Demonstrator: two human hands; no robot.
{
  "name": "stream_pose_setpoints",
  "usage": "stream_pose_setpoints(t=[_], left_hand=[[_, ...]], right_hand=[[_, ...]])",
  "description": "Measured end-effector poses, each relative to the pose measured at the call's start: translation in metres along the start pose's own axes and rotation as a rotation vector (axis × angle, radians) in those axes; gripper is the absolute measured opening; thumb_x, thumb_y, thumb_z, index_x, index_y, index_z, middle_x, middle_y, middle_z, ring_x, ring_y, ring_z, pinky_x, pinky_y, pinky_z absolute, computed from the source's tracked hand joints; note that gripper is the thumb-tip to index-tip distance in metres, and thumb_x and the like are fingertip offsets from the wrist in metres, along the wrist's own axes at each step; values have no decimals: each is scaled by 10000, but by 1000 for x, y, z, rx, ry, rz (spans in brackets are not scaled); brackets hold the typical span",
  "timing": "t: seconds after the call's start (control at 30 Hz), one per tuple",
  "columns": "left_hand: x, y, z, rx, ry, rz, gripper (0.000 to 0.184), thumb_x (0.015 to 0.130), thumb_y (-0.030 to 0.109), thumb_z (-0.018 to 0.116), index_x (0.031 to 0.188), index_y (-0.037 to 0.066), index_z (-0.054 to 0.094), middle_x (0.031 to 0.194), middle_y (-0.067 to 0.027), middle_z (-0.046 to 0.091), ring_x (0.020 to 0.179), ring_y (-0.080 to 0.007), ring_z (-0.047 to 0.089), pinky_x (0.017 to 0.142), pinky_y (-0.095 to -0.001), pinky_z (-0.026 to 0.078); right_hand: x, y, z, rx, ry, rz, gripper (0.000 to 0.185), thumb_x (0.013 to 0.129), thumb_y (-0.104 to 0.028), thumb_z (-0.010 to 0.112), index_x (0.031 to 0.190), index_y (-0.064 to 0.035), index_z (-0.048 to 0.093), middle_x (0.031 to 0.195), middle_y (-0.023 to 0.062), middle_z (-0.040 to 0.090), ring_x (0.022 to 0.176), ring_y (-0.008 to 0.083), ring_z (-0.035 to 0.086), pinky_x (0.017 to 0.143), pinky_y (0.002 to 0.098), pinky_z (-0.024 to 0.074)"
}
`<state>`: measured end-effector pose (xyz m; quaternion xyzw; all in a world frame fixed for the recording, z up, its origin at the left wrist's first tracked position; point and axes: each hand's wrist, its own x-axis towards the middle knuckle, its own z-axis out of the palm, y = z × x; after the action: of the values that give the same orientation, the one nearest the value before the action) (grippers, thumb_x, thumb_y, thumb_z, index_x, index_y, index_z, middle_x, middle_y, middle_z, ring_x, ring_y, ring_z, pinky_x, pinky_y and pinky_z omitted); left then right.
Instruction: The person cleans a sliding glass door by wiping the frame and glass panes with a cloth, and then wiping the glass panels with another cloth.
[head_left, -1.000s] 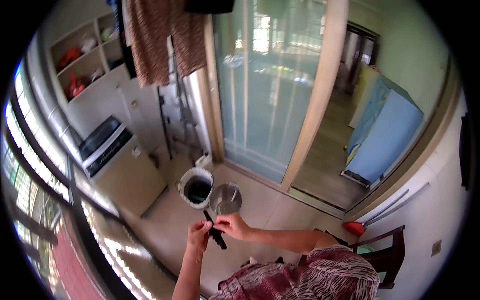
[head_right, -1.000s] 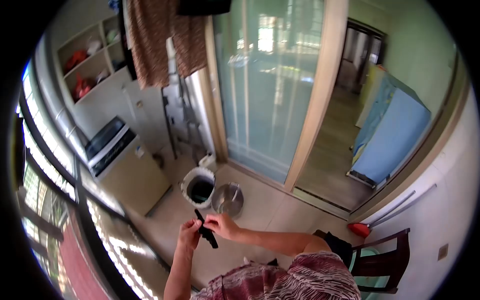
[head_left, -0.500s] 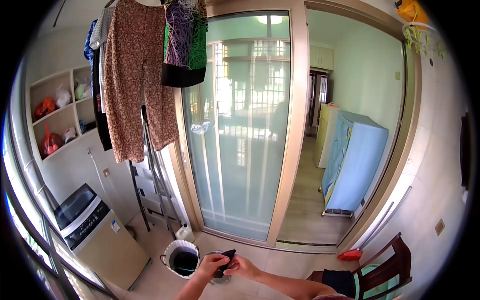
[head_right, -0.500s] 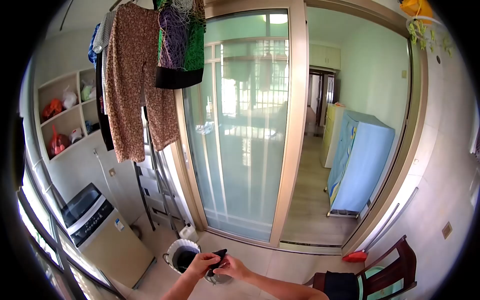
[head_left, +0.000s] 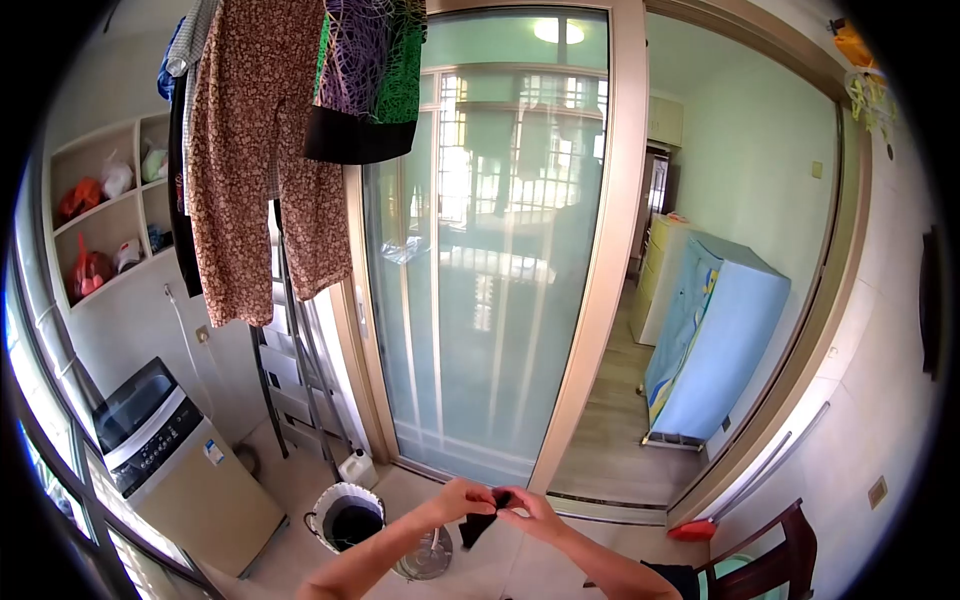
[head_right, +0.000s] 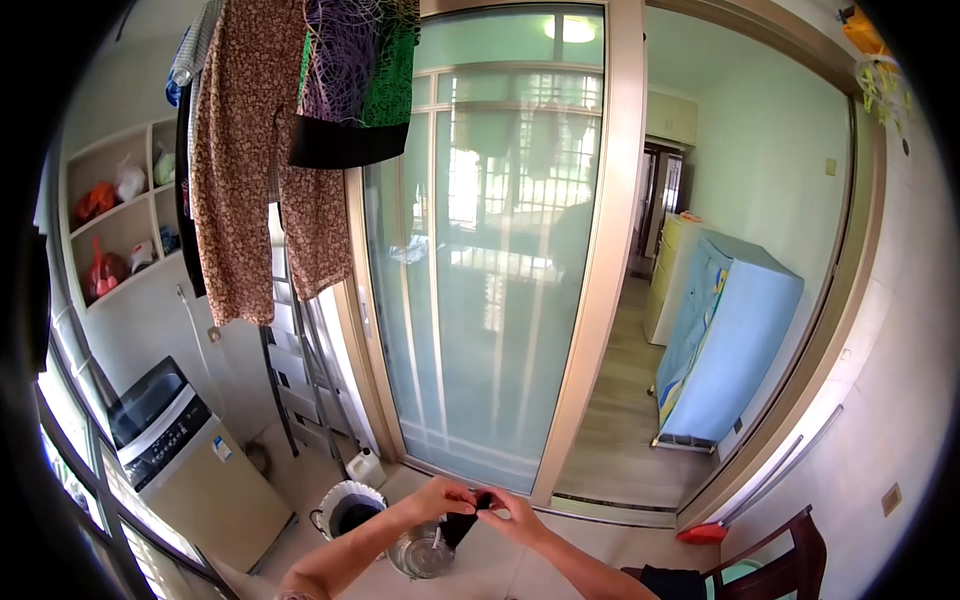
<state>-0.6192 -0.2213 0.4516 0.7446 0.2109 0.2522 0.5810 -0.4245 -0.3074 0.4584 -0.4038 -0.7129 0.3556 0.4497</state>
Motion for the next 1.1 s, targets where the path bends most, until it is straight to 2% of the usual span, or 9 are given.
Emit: stream_pose_setpoints(t=[0.13,0.27,0.37,0.47,0.57,0.6,0.77,1.0,1.1], left_hand=[[36,64,-7,360,67,16,148,771,87,691,898,11,675,728,-49,650,676,-99,571,620,-256,454],[83,76,-15,681,109,236,104,693,68,688,787,32,664,729,-151,645,695,-278,634,633,-353,483],[114,86,-26,723,159,286,93,683,65,678,769,39,656,732,-152,637,716,-313,623,641,-380,481],[140,107,-45,621,179,295,64,692,75,687,750,60,663,731,-125,636,701,-271,622,634,-346,483],[166,135,-61,600,203,269,98,662,37,718,751,53,680,753,-113,627,713,-222,624,649,-315,497],[177,140,-70,652,209,329,75,694,49,724,760,51,688,739,-65,614,688,-141,606,609,-275,472],[230,173,-115,523,117,317,21,754,26,665,774,23,659,742,-21,646,722,-79,585,650,-244,477],[266,206,-153,471,117,364,24,822,12,597,812,-8,607,772,-30,605,755,-84,550,718,-240,466],[277,213,-171,475,86,368,39,846,33,578,825,1,585,779,-10,569,763,-67,510,721,-230,443]], right_hand=[[22,30,-43,128,-43,164,311,834,-77,649,1119,17,566,950,18,619,834,64,578,732,217,483],[51,25,-90,110,17,115,177,807,-45,639,980,-8,645,693,-37,584,591,10,503,522,176,409],[71,-18,-122,75,-21,214,154,811,-21,595,952,-7,652,631,-28,562,536,33,503,471,193,393],[99,-21,-152,21,-30,164,172,797,-2,582,954,-8,652,584,-34,539,528,30,478,471,200,383],[134,-19,-174,-137,26,-80,192,797,12,552,965,-6,645,634,-42,538,572,15,440,508,192,372],[146,-30,-178,-102,48,-146,191,800,8,542,961,-7,644,657,-45,538,590,10,430,521,188,369],[205,-39,-210,-156,127,-179,149,823,-69,524,892,13,629,682,-50,514,645,35,442,576,211,381],[256,-78,-240,-263,92,-202,157,824,-133,572,753,4,601,742,-38,564,683,45,464,602,219,377],[273,-83,-249,-107,79,-144,216,841,-157,623,687,-13,574,792,-27,614,665,29,443,584,207,364]])
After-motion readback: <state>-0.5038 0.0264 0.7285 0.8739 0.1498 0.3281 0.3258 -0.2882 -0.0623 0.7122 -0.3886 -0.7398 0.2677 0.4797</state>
